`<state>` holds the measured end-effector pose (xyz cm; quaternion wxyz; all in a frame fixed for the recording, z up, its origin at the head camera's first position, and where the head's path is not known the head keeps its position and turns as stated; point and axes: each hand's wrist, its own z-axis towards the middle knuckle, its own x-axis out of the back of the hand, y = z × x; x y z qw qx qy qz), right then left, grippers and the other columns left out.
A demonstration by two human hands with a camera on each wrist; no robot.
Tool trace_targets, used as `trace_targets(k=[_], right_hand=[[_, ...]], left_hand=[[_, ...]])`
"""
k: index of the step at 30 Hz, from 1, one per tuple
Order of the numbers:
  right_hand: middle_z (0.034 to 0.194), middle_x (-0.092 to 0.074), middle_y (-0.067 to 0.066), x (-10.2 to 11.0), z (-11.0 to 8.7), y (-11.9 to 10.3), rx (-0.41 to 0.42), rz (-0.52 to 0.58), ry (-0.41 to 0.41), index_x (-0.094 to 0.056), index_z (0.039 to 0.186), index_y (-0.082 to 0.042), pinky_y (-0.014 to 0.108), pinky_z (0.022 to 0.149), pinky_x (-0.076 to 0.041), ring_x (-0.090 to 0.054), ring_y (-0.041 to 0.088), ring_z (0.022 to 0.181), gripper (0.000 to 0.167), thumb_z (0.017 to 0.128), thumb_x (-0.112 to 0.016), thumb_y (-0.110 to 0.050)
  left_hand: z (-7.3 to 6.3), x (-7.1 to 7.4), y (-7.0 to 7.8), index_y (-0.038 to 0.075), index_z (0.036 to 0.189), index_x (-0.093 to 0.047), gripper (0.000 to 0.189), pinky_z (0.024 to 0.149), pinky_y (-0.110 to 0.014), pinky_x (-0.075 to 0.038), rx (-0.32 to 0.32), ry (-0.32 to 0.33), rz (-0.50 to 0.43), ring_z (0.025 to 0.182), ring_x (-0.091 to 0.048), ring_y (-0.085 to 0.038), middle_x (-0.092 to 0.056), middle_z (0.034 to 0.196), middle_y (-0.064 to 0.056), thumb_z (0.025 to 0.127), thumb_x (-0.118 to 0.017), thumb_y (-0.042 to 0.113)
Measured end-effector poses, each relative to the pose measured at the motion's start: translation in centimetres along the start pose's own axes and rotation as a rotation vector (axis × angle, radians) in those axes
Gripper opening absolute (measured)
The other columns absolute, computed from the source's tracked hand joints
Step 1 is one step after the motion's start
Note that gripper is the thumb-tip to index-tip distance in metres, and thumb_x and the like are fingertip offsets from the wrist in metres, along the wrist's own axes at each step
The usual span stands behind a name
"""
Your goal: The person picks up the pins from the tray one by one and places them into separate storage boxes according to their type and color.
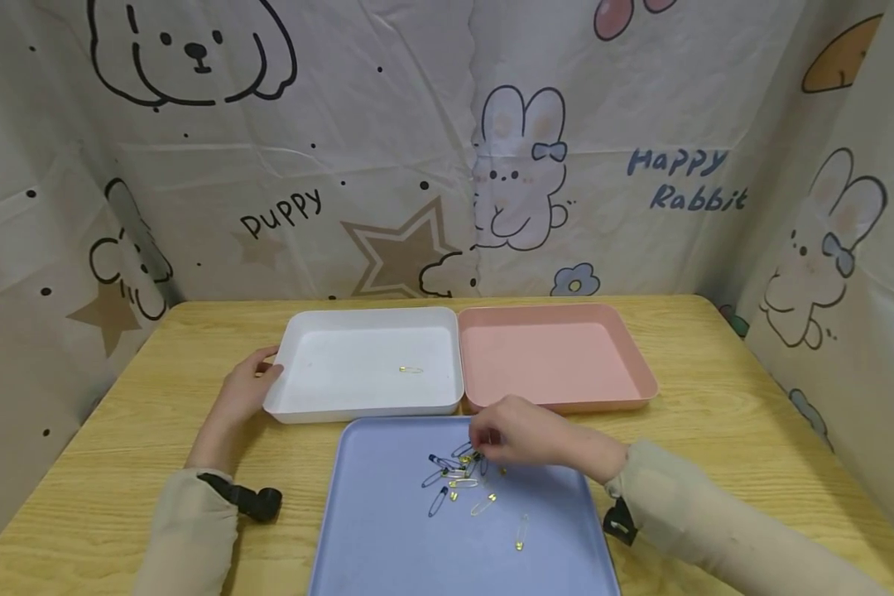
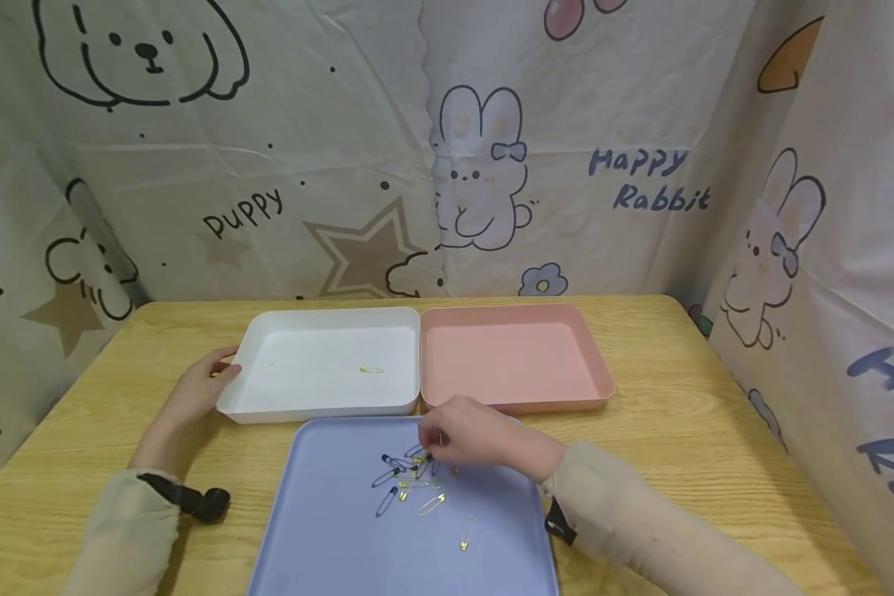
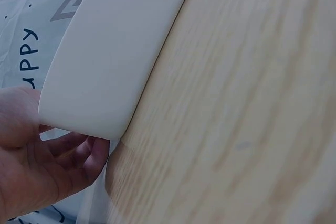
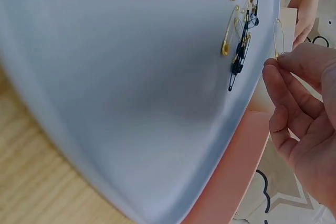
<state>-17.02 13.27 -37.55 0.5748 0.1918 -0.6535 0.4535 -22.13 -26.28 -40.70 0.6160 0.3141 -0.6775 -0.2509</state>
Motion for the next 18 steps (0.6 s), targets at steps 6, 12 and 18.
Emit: trace_targets(k=[6,12,18], right_hand=[[0.072,-0.058,-0.012,0.6,0.6,0.1,-0.013,-0.022,0.014,-0.063,0.078,-0.017,0.014,0.058,-0.042,-0.053,0.003,0.064,0.006,0.079,-0.063,-0.011],[0.072,-0.059,-0.011,1.5,1.4,0.3,-0.014,-0.019,0.064,-0.063,0.077,-0.017,0.014,0.058,-0.042,-0.05,0.001,0.063,0.007,0.079,-0.063,-0.01],[0.073,-0.06,-0.009,2.2,2.4,0.4,-0.013,-0.04,0.077,-0.065,0.079,-0.014,0.015,0.058,-0.043,-0.051,0.004,0.065,0.007,0.079,-0.063,-0.008]], left_hand=[[0.0,0.1,-0.2,0.0,0.14,-0.028,0.05,0.085,-0.043,-0.041,-0.018,0.001,0.004,0.109,-0.044,-0.039,-0.042,0.125,-0.03,0.098,-0.035,0.026],[0.2,0.1,-0.4,0.001,0.141,-0.027,0.05,0.082,-0.04,-0.041,-0.01,-0.003,0.004,0.108,-0.044,-0.039,-0.041,0.125,-0.03,0.098,-0.035,0.026],[0.3,0.0,-0.3,0.001,0.141,-0.026,0.051,0.082,-0.04,-0.042,-0.002,-0.006,0.001,0.109,-0.043,-0.039,-0.04,0.126,-0.03,0.098,-0.035,0.027]])
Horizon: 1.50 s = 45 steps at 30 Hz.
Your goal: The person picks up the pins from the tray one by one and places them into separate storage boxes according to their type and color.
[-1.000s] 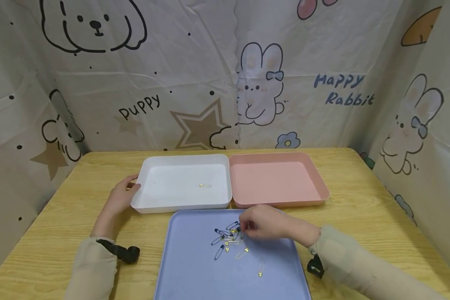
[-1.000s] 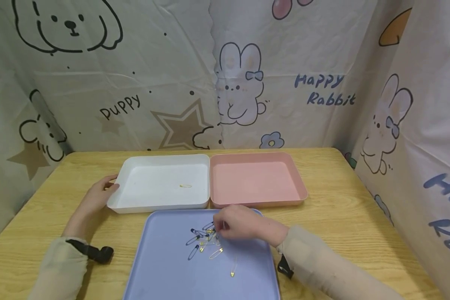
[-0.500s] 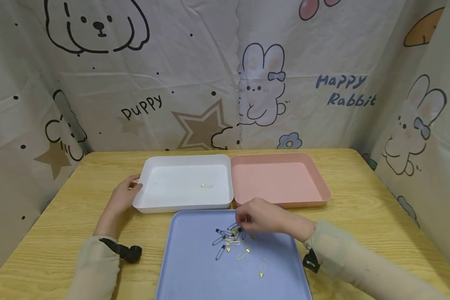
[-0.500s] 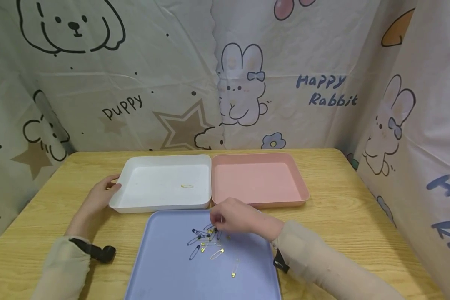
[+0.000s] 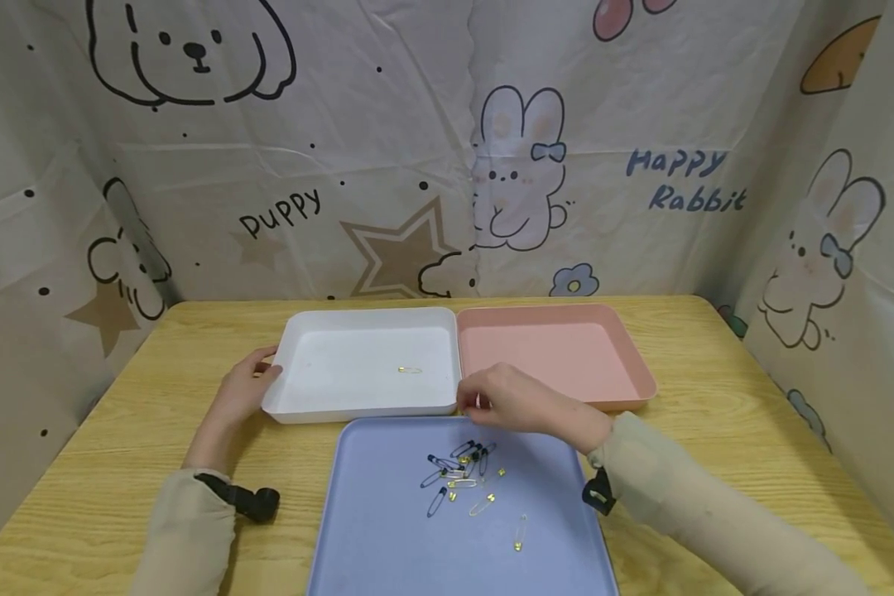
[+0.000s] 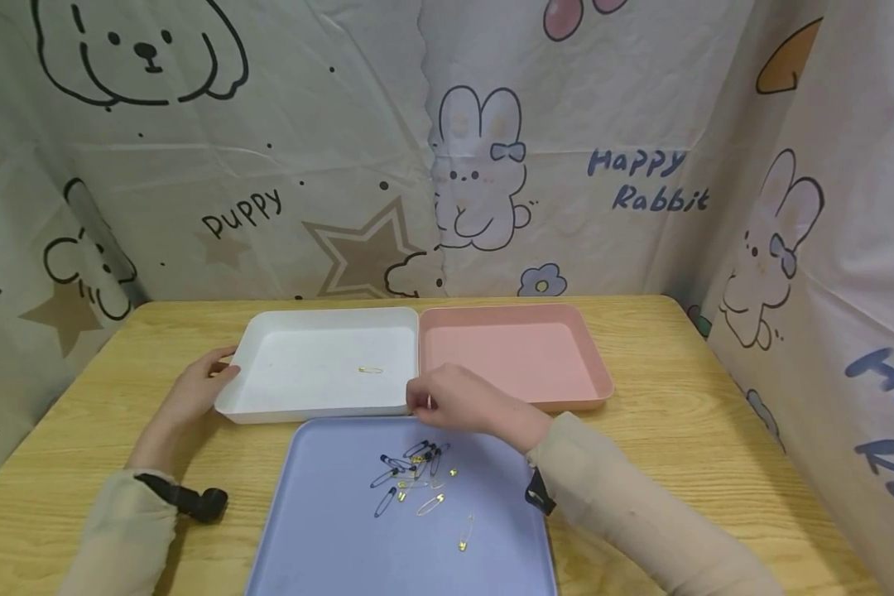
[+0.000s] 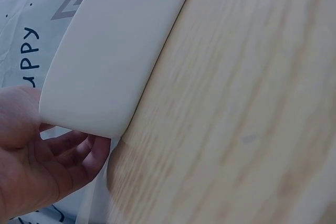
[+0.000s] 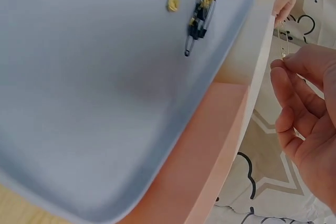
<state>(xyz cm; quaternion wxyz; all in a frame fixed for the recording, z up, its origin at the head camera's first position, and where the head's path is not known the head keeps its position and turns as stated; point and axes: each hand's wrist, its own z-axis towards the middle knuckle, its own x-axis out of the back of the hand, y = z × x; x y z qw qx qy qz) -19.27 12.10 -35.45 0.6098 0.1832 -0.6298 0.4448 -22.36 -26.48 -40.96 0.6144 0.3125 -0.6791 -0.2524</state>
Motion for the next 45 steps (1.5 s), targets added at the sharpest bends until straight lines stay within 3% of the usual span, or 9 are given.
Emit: trace_targets(k=[13,19,28,38,45], right_hand=[[0.076,-0.062,-0.007,0.2,2.0,0.4,-0.007,-0.023,0.035,-0.068,0.084,-0.011,0.017,0.06,-0.043,-0.052,0.005,0.065,0.008,0.081,-0.061,-0.009],[0.081,-0.065,-0.006,0.1,2.9,0.9,-0.034,-0.044,0.052,-0.068,0.086,-0.013,0.019,0.067,-0.047,-0.055,0.005,0.072,0.01,0.081,-0.06,-0.009],[0.086,-0.067,-0.005,0.2,4.7,1.3,-0.052,-0.097,0.045,-0.07,0.09,-0.013,0.02,0.069,-0.047,-0.058,0.008,0.076,0.011,0.083,-0.061,-0.01],[0.091,-0.067,-0.005,-0.4,6.6,1.6,-0.155,-0.092,0.004,-0.069,0.094,-0.013,0.023,0.073,-0.048,-0.059,0.007,0.082,0.012,0.086,-0.059,-0.014],[0.088,-0.067,-0.003,-1.1,8.0,2.1,-0.185,-0.111,0.018,-0.069,0.091,-0.011,0.023,0.071,-0.047,-0.058,0.008,0.077,0.011,0.086,-0.06,-0.014]], left_hand=[[-0.2,0.3,0.3,0.003,0.142,-0.027,0.05,0.075,-0.033,-0.042,0.004,-0.013,-0.009,0.105,-0.045,-0.037,-0.04,0.126,-0.029,0.098,-0.035,0.027],[-0.2,0.1,0.2,0.002,0.141,-0.028,0.05,0.079,-0.037,-0.042,-0.01,-0.005,-0.006,0.106,-0.045,-0.038,-0.041,0.125,-0.03,0.098,-0.035,0.026],[-0.3,0.1,0.2,0.001,0.141,-0.027,0.05,0.083,-0.041,-0.042,0.002,-0.003,-0.006,0.108,-0.043,-0.039,-0.04,0.127,-0.03,0.098,-0.035,0.025],[-0.2,0.1,0.1,0.001,0.142,-0.026,0.052,0.086,-0.043,-0.04,-0.005,-0.001,-0.003,0.111,-0.042,-0.039,-0.039,0.128,-0.03,0.098,-0.035,0.028],[-0.2,0.2,0.0,0.001,0.141,-0.027,0.051,0.085,-0.043,-0.041,-0.013,-0.003,-0.001,0.109,-0.043,-0.039,-0.04,0.127,-0.03,0.098,-0.035,0.026]])
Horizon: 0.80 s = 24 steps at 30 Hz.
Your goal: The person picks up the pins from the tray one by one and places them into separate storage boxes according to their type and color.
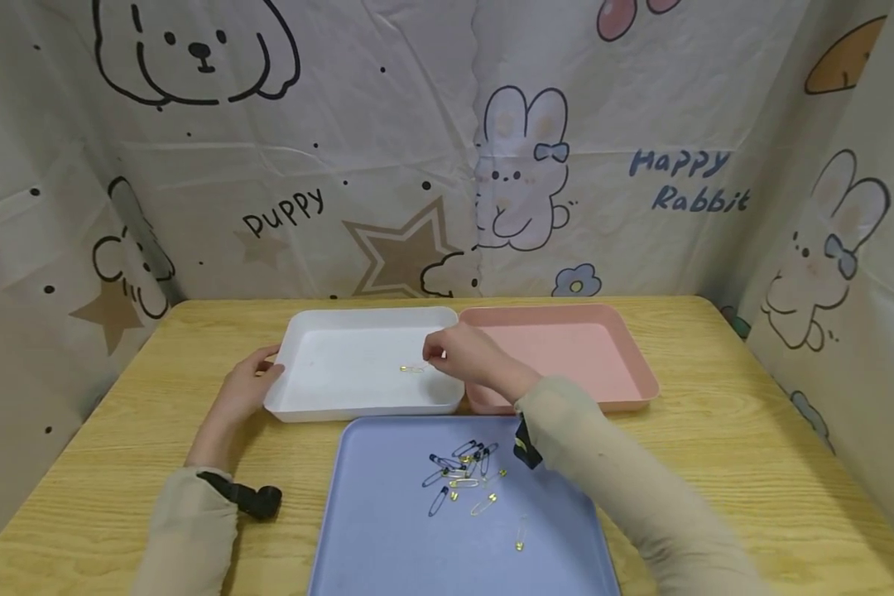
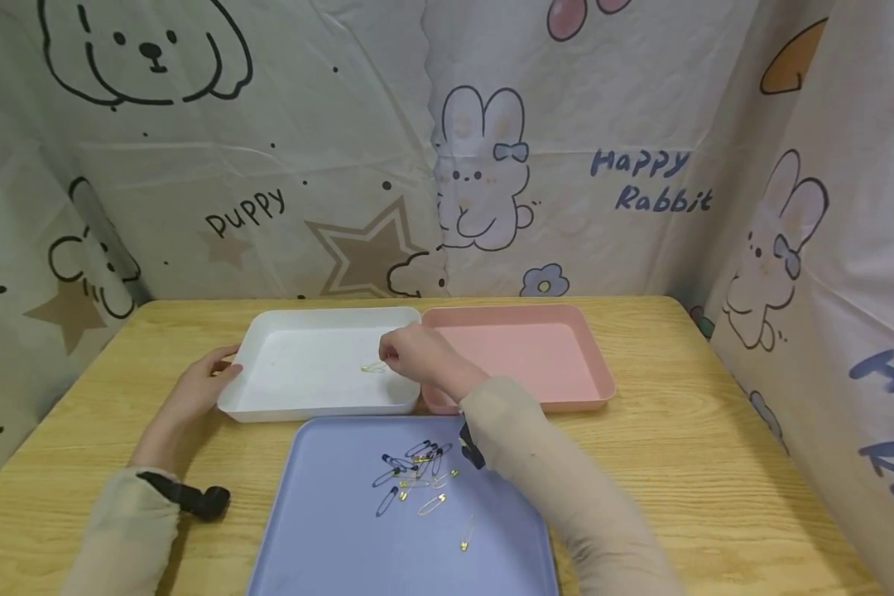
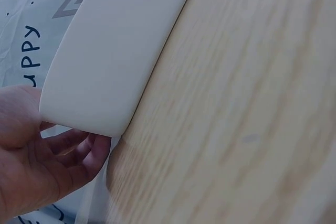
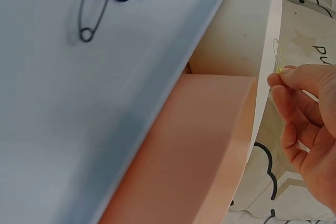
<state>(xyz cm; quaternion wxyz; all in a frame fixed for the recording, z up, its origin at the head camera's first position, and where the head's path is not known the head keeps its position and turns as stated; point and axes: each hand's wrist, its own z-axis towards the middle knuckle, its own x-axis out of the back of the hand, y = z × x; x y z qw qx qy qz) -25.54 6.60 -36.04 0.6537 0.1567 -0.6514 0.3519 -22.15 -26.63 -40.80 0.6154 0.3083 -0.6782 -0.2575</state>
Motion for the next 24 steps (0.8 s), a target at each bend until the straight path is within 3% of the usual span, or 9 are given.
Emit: trace_targets(k=[12,18,24], right_hand=[[0.084,-0.067,-0.001,-1.2,1.5,-0.3,-0.036,-0.024,0.003,-0.069,0.085,-0.012,0.025,0.07,-0.047,-0.056,0.011,0.073,0.009,0.085,-0.059,-0.011],[0.086,-0.066,-0.001,-1.8,2.4,-0.1,-0.107,-0.012,-0.038,-0.069,0.089,-0.011,0.023,0.069,-0.045,-0.053,0.012,0.075,0.011,0.086,-0.058,-0.01],[0.088,-0.067,0.0,-2.0,2.9,-0.1,-0.111,0.001,-0.041,-0.069,0.09,-0.011,0.021,0.067,-0.045,-0.053,0.011,0.075,0.012,0.086,-0.058,-0.01]], left_hand=[[0.0,-0.1,0.1,0.0,0.141,-0.028,0.05,0.084,-0.041,-0.04,-0.005,0.01,0.009,0.108,-0.043,-0.038,-0.041,0.126,-0.029,0.098,-0.036,0.026],[0.1,-0.1,0.2,0.0,0.14,-0.029,0.05,0.084,-0.041,-0.04,-0.004,0.014,0.008,0.108,-0.043,-0.038,-0.041,0.125,-0.029,0.098,-0.036,0.026],[0.1,-0.2,0.2,0.0,0.14,-0.03,0.05,0.082,-0.039,-0.041,-0.005,0.022,0.006,0.107,-0.043,-0.037,-0.042,0.125,-0.029,0.098,-0.036,0.026]])
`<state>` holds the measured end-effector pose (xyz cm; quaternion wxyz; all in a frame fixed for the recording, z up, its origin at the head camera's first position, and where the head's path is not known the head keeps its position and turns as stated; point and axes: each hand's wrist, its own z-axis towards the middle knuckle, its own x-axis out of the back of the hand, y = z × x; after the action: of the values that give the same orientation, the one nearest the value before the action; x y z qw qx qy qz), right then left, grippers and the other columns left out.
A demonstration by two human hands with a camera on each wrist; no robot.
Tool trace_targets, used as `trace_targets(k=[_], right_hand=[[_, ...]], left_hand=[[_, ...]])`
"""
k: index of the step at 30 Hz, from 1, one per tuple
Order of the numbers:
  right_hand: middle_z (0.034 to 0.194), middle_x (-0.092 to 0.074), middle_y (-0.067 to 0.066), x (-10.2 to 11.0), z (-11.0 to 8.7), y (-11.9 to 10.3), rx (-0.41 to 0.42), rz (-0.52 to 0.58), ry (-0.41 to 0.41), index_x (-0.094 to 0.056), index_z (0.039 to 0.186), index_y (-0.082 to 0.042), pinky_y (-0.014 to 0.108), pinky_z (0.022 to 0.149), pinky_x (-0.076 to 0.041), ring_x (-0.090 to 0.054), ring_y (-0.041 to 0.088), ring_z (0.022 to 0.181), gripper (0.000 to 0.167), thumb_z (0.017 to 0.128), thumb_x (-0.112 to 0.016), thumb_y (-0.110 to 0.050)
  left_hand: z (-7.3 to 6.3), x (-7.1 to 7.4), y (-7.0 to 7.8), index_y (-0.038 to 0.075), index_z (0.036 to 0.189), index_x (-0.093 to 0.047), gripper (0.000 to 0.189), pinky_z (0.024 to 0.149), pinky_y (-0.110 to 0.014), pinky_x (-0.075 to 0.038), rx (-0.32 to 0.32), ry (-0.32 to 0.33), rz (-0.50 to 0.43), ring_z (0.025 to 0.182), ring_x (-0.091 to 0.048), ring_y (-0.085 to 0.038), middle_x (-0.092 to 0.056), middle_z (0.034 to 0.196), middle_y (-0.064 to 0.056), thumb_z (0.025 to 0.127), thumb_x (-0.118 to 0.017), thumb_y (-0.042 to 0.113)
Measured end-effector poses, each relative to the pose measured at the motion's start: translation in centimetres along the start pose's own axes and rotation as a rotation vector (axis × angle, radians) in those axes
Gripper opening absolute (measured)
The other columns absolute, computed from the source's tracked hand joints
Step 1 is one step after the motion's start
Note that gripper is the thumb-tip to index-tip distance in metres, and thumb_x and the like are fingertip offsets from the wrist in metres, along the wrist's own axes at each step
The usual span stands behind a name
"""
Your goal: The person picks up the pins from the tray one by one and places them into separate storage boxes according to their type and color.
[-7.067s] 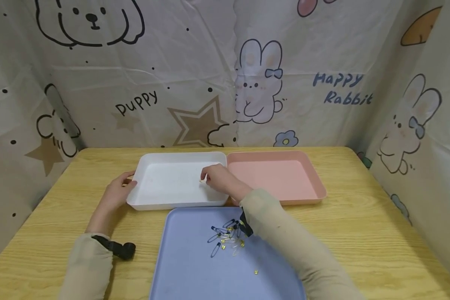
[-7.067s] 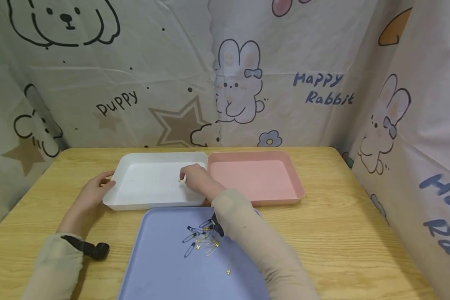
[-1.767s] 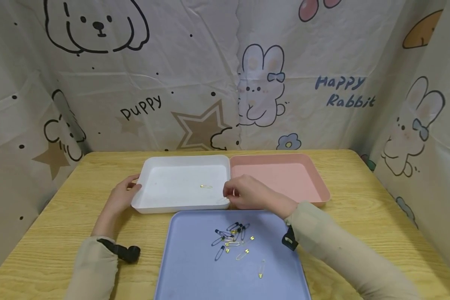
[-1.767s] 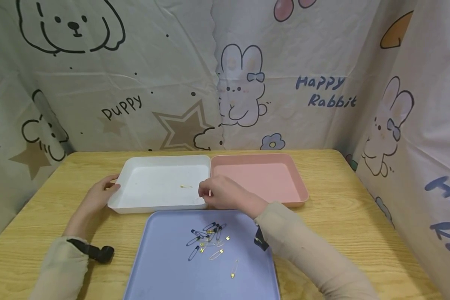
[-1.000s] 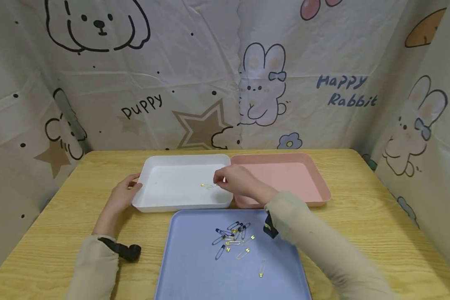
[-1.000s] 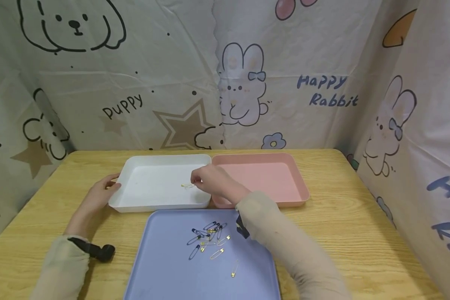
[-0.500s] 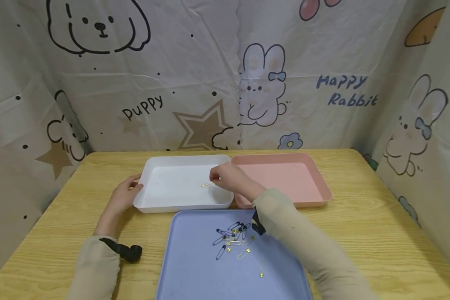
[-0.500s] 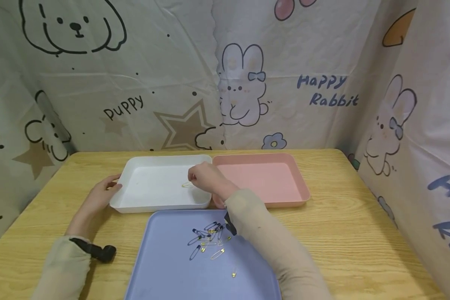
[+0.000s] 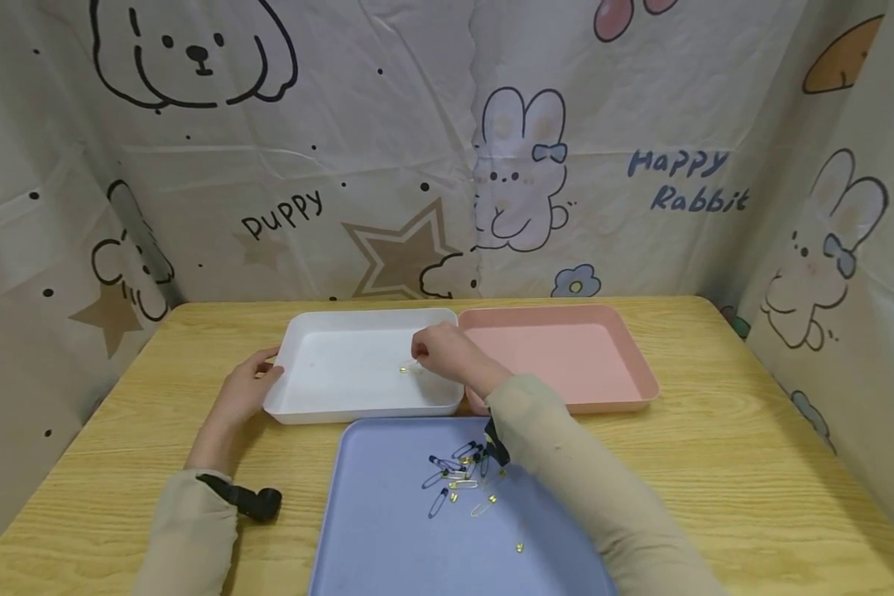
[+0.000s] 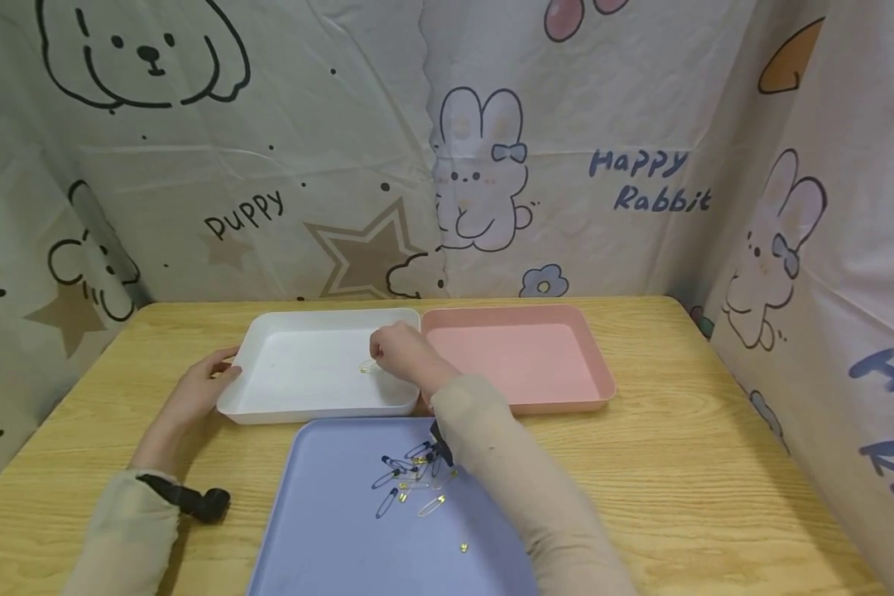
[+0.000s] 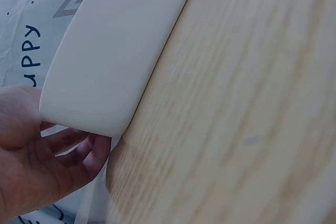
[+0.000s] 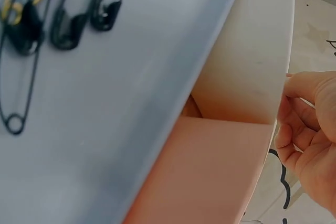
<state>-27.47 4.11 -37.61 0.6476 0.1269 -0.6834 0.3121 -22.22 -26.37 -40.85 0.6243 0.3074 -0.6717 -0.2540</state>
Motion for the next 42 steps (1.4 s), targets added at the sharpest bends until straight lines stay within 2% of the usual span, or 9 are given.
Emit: trace_targets(k=[9,16,22,33,42], right_hand=[[0.085,-0.068,0.001,-0.4,0.5,-0.3,0.0,0.007,0.021,-0.069,0.085,-0.01,0.023,0.071,-0.046,-0.056,0.012,0.076,0.012,0.083,-0.059,-0.006],[0.086,-0.068,0.001,-0.8,0.6,-0.6,0.003,0.004,0.022,-0.069,0.085,-0.01,0.024,0.07,-0.046,-0.058,0.013,0.076,0.013,0.083,-0.058,-0.004],[0.09,-0.069,0.0,-0.9,0.5,-0.7,-0.011,0.001,-0.002,-0.071,0.088,-0.011,0.024,0.07,-0.047,-0.058,0.013,0.078,0.015,0.085,-0.057,-0.005],[0.088,-0.068,0.001,0.0,-0.2,-0.5,0.019,-0.01,-0.012,-0.07,0.088,-0.01,0.022,0.067,-0.046,-0.056,0.012,0.074,0.014,0.085,-0.057,-0.005],[0.089,-0.068,-0.001,0.4,-0.8,-0.3,0.029,-0.01,-0.018,-0.07,0.091,-0.011,0.021,0.065,-0.044,-0.053,0.011,0.072,0.015,0.085,-0.057,-0.007]], left_hand=[[0.1,-0.1,-0.4,0.001,0.141,-0.028,0.05,0.08,-0.037,-0.041,0.004,-0.008,0.004,0.106,-0.043,-0.037,-0.04,0.125,-0.029,0.098,-0.035,0.025],[-0.2,0.1,0.1,0.0,0.14,-0.029,0.05,0.087,-0.046,-0.04,-0.004,0.007,0.004,0.112,-0.042,-0.04,-0.041,0.126,-0.03,0.098,-0.035,0.024],[-0.3,0.1,0.2,0.0,0.14,-0.029,0.05,0.083,-0.042,-0.041,-0.002,0.002,0.001,0.11,-0.044,-0.039,-0.042,0.125,-0.029,0.098,-0.035,0.026],[-0.2,0.1,0.3,0.0,0.14,-0.029,0.049,0.08,-0.039,-0.041,0.0,0.003,0.006,0.107,-0.045,-0.038,-0.042,0.125,-0.029,0.098,-0.036,0.025],[-0.1,0.0,0.0,0.001,0.141,-0.028,0.05,0.084,-0.043,-0.041,0.004,-0.001,0.005,0.11,-0.043,-0.04,-0.04,0.127,-0.03,0.098,-0.035,0.026]])
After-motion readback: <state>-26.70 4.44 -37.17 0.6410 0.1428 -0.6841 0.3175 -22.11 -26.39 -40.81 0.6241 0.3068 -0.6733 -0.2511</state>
